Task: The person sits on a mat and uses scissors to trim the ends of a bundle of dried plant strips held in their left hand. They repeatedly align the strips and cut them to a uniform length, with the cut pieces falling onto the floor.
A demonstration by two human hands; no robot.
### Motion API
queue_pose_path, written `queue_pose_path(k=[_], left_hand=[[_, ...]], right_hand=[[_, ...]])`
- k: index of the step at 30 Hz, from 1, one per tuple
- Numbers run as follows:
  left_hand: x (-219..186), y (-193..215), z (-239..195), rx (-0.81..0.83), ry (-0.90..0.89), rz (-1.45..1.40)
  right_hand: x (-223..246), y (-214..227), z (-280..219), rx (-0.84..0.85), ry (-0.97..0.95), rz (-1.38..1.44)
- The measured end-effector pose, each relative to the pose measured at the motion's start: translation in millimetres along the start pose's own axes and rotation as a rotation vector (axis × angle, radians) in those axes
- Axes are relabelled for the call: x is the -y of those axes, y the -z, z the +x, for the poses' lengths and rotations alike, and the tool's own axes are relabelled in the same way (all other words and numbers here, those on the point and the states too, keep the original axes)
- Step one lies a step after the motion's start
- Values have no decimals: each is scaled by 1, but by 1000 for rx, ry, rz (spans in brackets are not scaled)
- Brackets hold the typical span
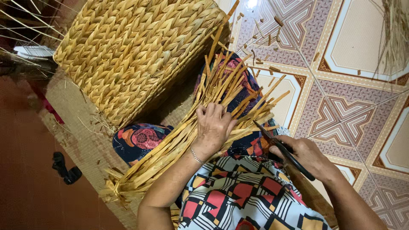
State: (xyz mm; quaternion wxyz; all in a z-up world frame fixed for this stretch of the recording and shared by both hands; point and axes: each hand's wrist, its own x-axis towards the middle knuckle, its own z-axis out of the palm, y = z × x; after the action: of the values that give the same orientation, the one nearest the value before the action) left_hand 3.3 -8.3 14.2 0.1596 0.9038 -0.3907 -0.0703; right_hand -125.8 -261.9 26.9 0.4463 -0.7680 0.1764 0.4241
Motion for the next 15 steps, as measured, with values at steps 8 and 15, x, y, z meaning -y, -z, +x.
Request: queue_pose_path(k=[8,15], left_hand=[[2,-6,11,-42,100,-84],[11,22,1,-197,169,-612]], right_hand=[[-6,7,-9,-34,148,70],[-8,3,0,-228,665,242]])
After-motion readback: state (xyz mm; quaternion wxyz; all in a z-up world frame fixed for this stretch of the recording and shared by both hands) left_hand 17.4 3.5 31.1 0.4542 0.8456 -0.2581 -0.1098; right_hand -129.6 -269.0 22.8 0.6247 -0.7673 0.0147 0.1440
